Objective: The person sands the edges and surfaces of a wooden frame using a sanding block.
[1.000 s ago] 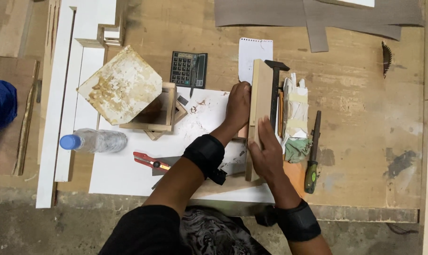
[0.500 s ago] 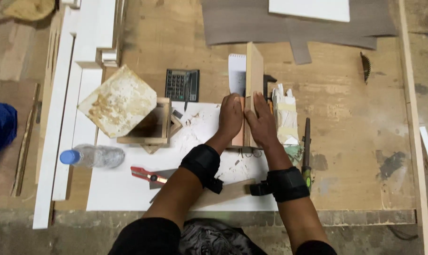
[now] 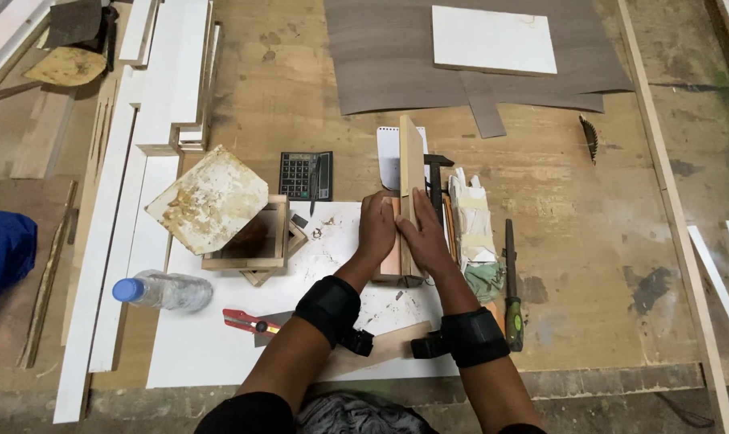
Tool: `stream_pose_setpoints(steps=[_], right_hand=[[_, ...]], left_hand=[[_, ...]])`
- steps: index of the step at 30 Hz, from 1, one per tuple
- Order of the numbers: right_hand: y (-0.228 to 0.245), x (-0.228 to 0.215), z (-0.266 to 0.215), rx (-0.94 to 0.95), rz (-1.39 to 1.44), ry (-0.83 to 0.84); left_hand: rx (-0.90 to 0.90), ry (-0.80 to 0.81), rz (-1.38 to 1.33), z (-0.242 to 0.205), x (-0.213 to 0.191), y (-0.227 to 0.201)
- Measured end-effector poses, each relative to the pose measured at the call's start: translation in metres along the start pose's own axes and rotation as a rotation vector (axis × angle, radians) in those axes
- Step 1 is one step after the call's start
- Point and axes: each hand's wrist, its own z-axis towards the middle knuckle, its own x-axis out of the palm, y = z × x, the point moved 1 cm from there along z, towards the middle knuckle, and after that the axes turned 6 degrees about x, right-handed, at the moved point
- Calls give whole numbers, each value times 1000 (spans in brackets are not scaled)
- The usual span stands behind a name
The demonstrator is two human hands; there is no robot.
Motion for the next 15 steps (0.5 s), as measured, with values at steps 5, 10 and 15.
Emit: stream_pose_setpoints(steps=[5, 10, 15], right_hand=[[6, 6, -12, 30, -20, 33], [2, 7, -25, -2, 45, 64], [16, 7, -44, 69, 56, 68]], left_hand=[[9, 12, 18, -5, -7, 4], [20, -20, -4, -7, -11, -4], [-12, -8, 6, -6, -11, -10]])
